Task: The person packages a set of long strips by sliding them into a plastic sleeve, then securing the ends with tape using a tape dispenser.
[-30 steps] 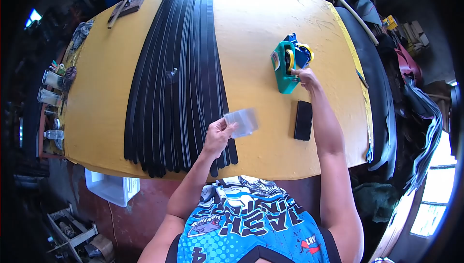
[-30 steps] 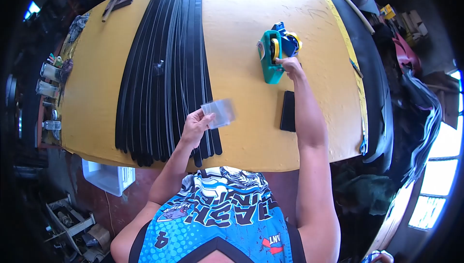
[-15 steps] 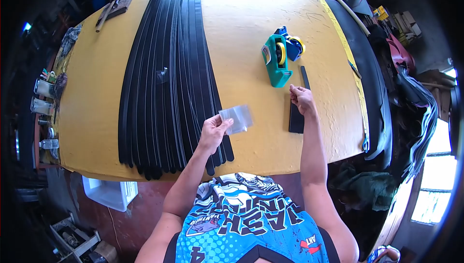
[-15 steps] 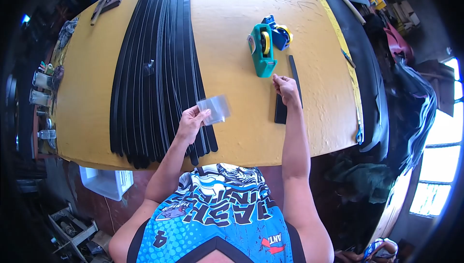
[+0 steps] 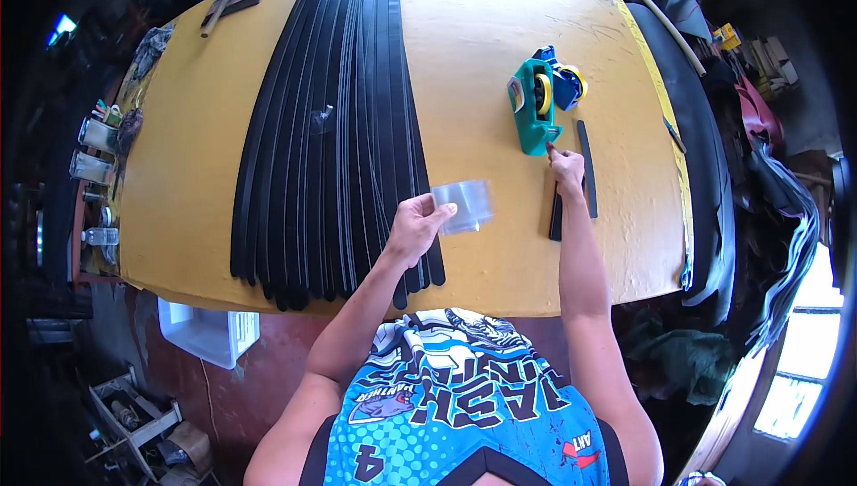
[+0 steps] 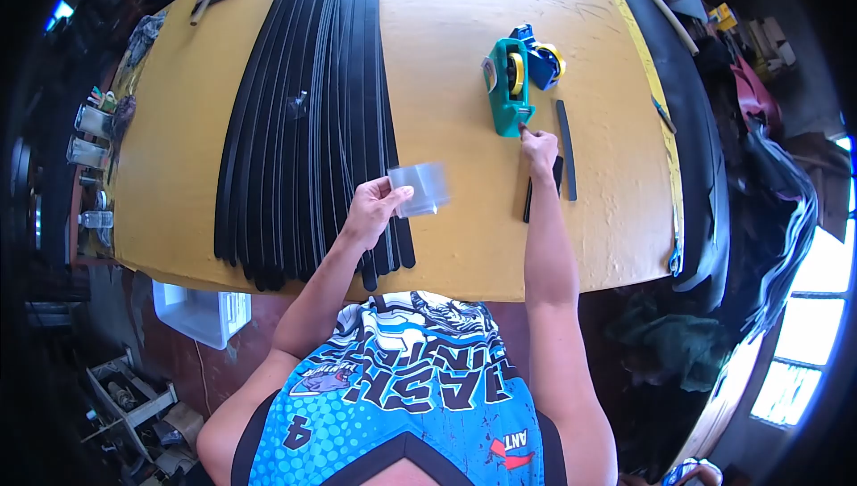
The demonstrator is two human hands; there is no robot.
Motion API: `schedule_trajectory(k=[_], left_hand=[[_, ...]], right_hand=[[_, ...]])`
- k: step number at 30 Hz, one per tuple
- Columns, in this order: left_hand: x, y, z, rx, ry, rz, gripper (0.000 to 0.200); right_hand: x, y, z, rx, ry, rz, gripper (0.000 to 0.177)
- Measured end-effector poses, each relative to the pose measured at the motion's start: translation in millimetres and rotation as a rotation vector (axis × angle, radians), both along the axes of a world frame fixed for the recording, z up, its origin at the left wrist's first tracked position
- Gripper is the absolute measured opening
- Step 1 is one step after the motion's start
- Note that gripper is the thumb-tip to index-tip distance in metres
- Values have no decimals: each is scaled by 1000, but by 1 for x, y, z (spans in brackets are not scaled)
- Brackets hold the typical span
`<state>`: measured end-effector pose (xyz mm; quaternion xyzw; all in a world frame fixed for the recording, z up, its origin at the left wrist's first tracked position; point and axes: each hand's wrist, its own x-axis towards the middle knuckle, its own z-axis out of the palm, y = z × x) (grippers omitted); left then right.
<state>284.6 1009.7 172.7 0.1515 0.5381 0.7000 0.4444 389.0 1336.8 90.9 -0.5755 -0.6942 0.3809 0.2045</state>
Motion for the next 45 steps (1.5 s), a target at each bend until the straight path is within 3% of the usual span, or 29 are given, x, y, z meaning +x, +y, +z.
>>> schedule_trajectory(k=[6, 9, 11, 13, 14, 17, 27, 38, 45], left_hand=[[0, -2, 6, -31, 75, 30, 22], [1, -7, 5, -112, 159, 15, 21], [3, -5, 4, -203, 293, -33, 21], [6, -1, -2, -199, 307, -30, 21], [7, 1, -5, -172, 309, -48, 21], [10, 1, 1, -169, 327, -73, 22], [13, -7, 5, -121, 360, -45, 25], [15, -8, 19, -179, 412, -124, 20], [21, -7, 19, -78, 350, -88, 24]], right_hand=[[37, -10, -13, -63, -40, 124, 47], [46, -68, 69, -430, 392, 433, 30], [46, -97, 114, -491, 526, 673, 29], [40, -129, 158, -449, 404, 888, 24], [36, -139, 172, -556, 389, 1017, 21], [19, -157, 177, -650, 349, 1209, 24], [14, -153, 159, -627, 232, 1165, 21], [16, -174, 161, -103, -15, 889, 40], [20, -177, 159, -79, -25, 803, 44]])
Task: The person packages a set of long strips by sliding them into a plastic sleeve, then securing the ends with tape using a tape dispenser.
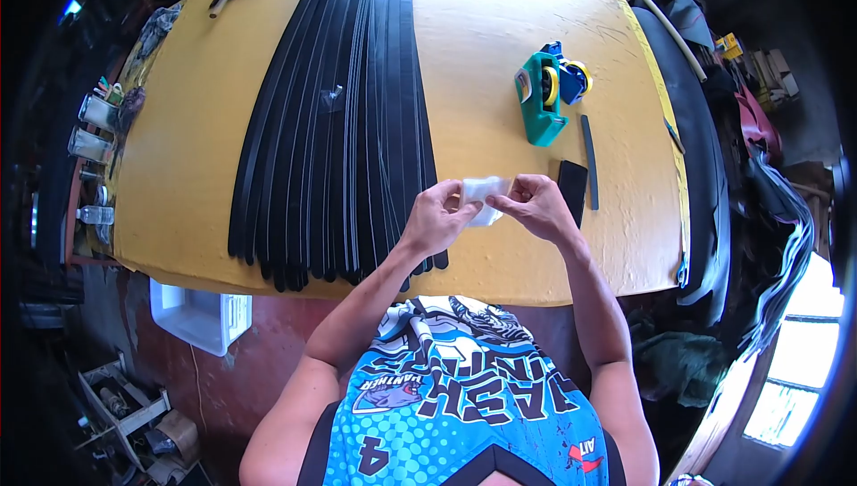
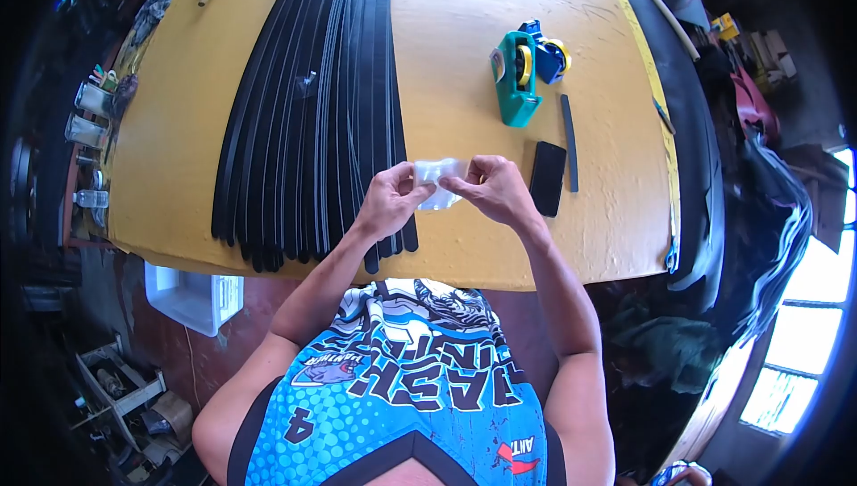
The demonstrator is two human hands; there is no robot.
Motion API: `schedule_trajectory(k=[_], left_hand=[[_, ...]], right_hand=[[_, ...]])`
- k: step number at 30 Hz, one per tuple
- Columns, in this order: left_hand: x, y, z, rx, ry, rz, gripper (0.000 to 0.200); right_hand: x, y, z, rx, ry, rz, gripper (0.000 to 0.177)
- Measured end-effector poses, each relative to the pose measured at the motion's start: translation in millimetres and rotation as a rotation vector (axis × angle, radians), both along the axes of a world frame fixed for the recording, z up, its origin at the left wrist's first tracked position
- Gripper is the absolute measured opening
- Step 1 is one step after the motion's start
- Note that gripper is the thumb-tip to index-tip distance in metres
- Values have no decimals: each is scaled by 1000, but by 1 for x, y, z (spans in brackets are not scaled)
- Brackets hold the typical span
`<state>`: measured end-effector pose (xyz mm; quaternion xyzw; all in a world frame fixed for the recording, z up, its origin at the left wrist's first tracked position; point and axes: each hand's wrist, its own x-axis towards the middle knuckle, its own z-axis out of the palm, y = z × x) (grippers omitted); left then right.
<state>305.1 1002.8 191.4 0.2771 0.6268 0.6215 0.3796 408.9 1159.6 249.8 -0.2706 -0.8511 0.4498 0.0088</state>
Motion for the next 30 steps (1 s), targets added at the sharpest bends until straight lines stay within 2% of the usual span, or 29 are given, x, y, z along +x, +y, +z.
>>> schedule_trajectory(k=[2, 4, 6, 9, 16, 18, 19, 21, 24, 30], left_hand=[[3, 0, 2, 16, -45, 11, 24], [5, 0, 4, 186, -84, 1, 29], [5, 1, -1, 155, -74, -16, 31], [4, 0, -1, 124, -111, -33, 35], [10, 3, -1, 157, -259, -55, 33], [10, 3, 0, 144, -256, -41, 33], [9, 2, 0, 129, -254, -21, 34], [10, 1, 1, 146, -276, -29, 33], [8, 0, 0, 187, -356, -51, 31], [4, -3, -2, 271, -559, -173, 32]], right_hand=[[1, -1, 2, -22, -46, -11, 42], [1, -1, -3, -37, -28, -1, 41], [2, -1, -10, -53, -9, 9, 40], [3, 0, -10, -57, -70, 68, 52], [9, 12, 14, -86, -170, 132, 51], [12, 20, 20, -140, -156, 289, 42], [14, 24, 19, -141, -152, 284, 42], [18, 30, 13, -303, -104, 341, 27], [20, 35, 20, -402, -9, 421, 18], [17, 35, 32, -339, -16, 549, 21]])
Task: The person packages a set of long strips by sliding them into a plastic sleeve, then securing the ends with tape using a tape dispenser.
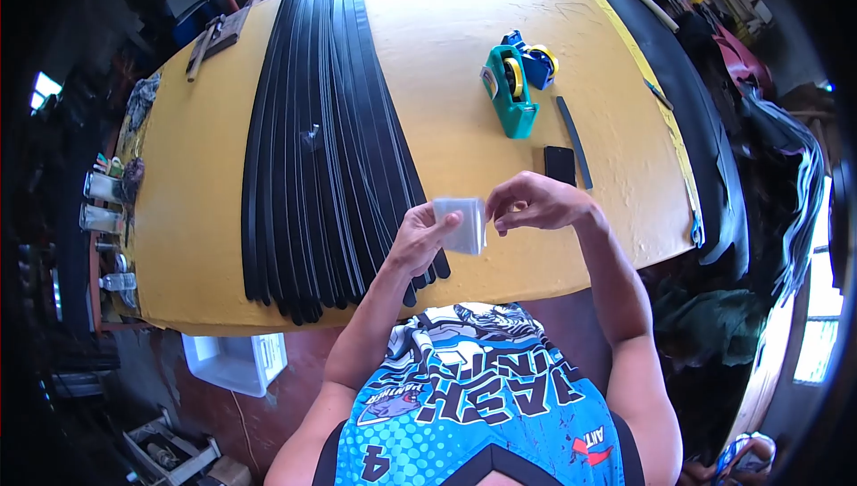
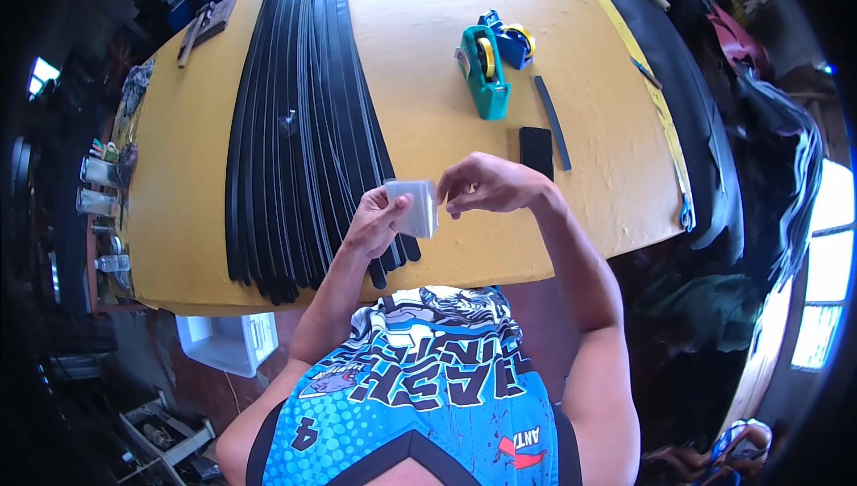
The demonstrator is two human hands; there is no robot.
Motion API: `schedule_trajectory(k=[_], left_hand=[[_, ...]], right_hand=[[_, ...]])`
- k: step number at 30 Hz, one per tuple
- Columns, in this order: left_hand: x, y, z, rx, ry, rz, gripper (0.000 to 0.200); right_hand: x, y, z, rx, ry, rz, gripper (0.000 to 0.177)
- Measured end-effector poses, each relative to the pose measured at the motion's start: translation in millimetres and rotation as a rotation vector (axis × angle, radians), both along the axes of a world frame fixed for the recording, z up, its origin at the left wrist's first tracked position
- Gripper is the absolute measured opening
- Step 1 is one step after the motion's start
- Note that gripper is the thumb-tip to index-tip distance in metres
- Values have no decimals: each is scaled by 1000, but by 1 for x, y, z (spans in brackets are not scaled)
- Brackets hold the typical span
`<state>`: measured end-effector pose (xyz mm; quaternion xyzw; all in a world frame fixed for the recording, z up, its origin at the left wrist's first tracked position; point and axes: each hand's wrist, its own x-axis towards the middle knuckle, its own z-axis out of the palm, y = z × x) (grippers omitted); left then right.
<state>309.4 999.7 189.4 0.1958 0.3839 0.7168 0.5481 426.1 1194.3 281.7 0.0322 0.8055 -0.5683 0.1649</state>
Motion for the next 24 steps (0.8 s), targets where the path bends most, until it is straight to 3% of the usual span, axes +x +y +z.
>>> schedule_trajectory(k=[4, 10, 15, 17, 24], left_hand=[[-1, -2, -4, 65, -55, -80, 38], [2, 1, -1, 255, -250, -174, 37], [4, 0, 2, 225, -217, -160, 39], [5, -1, 3, 192, -188, -149, 38], [18, -4, 17, 152, -143, -158, 41]], right_hand=[[-1, 0, 6, 18, -55, 34, 27], [-9, -10, 7, -53, 128, 84, 19], [-8, -16, 3, 51, 270, 71, 16], [-6, -17, -2, -62, 243, -6, 17], [1, -23, -7, -102, 190, -78, 22]])
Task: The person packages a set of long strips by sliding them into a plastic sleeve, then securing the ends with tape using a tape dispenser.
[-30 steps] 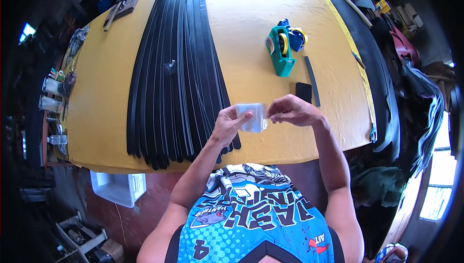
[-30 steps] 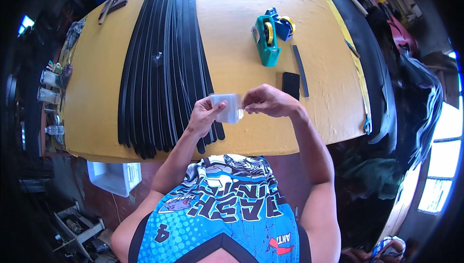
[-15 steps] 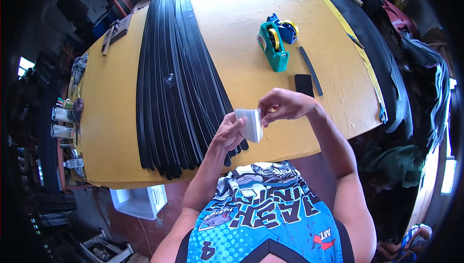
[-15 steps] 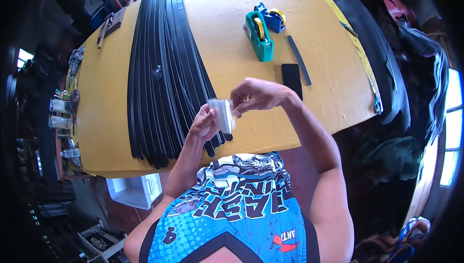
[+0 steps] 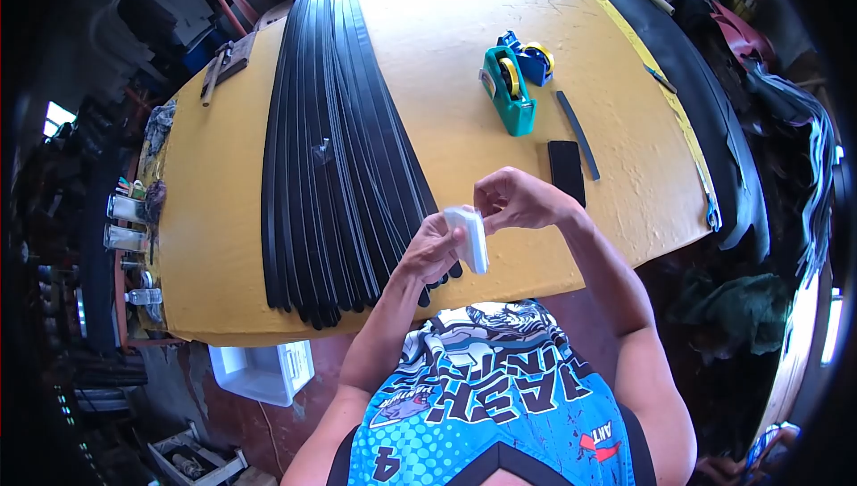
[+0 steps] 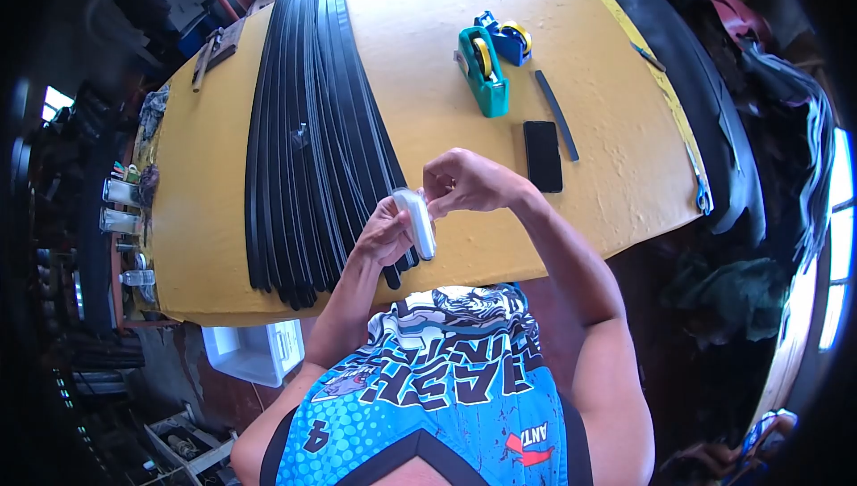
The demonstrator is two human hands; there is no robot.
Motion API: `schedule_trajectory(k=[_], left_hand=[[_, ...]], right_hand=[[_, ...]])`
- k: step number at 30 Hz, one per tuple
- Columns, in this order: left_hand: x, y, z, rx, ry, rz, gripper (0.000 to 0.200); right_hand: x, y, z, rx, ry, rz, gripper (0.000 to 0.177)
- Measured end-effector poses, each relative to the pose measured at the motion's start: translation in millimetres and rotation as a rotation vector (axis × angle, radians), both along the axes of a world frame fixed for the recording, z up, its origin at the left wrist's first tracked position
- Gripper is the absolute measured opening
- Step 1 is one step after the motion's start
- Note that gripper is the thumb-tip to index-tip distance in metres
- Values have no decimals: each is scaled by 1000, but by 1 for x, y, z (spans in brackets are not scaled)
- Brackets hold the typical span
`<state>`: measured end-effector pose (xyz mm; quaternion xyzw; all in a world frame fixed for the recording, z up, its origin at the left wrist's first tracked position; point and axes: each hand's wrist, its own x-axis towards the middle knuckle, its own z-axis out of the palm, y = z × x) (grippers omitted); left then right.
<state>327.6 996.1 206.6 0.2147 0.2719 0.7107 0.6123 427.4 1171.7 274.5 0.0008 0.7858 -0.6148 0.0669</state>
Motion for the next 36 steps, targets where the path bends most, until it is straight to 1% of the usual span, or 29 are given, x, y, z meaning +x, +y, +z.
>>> schedule_trajectory(k=[2, 3, 4, 5, 6, 8, 9, 11, 12, 14, 16, 18, 20, 22, 23, 25, 26, 28, 29, 30, 32, 33, 34, 36], left_hand=[[4, -2, 0, -23, 13, 8, 42], [6, -3, -3, -70, 72, 47, 44], [8, -4, -5, -118, 131, 83, 46], [11, -4, -10, -116, 133, 81, 46], [13, -3, -15, -143, 169, 119, 46], [20, -2, -16, -169, 207, 156, 45], [25, -1, -16, -174, 189, 177, 45], [31, 0, -11, -192, 165, 196, 48], [31, 0, -13, -189, 167, 193, 48], [31, 0, -21, -300, 306, 173, 49], [31, -2, -23, -321, 315, 159, 49], [32, -2, -21, -348, 347, 167, 49], [32, 0, -26, -363, 379, 189, 48], [34, 3, -28, -376, 409, 211, 48], [35, 5, -27, -378, 444, 231, 49], [38, 11, -25, -364, 514, 254, 53], [40, 15, -28, -360, 514, 257, 53], [44, 23, -36, -337, 796, 324, 61], [48, 26, -30, -407, 745, 300, 69], [52, 29, -28, -404, 745, 298, 69], [58, 33, -28, -505, 613, 302, 68], [59, 34, -36, -483, 489, 275, 62], [59, 35, -42, -484, 491, 272, 62], [62, 38, -53, -519, 559, 216, 55]], right_hand=[[2, 1, -2, 196, 7, -97, 29], [3, 1, -2, 197, 9, -96, 29], [5, 0, -1, 291, 9, -153, 32], [7, 0, 1, 386, 7, -212, 35], [8, -1, 6, 390, 10, -214, 35], [12, -6, 16, 661, -93, -260, 36], [14, -6, 11, 662, -91, -262, 36], [16, -5, -4, 835, 172, -228, 41], [18, -5, -8, 837, 173, -232, 41], [19, -10, -8, 915, 65, -234, 43], [23, -14, -10, 943, 86, -249, 43], [27, -16, -13, 961, 111, -313, 42], [34, -12, -16, 915, 112, -346, 42], [43, -2, -24, 630, -70, -377, 42], [48, 1, -37, 633, -71, -376, 42], [61, 2, -71, -412, -103, -482, 39], [69, -4, -75, -609, -129, -465, 43], [77, -22, -88, -733, -122, -539, 40], [81, -23, -96, -731, -120, -540, 40], [84, -22, -107, -718, -104, -564, 40], [88, -15, -119, -708, -87, -591, 41], [91, -12, -125, -660, -106, -596, 39], [94, -7, -127, -610, -123, -600, 37], [97, -6, -131, -602, -100, -613, 34]])
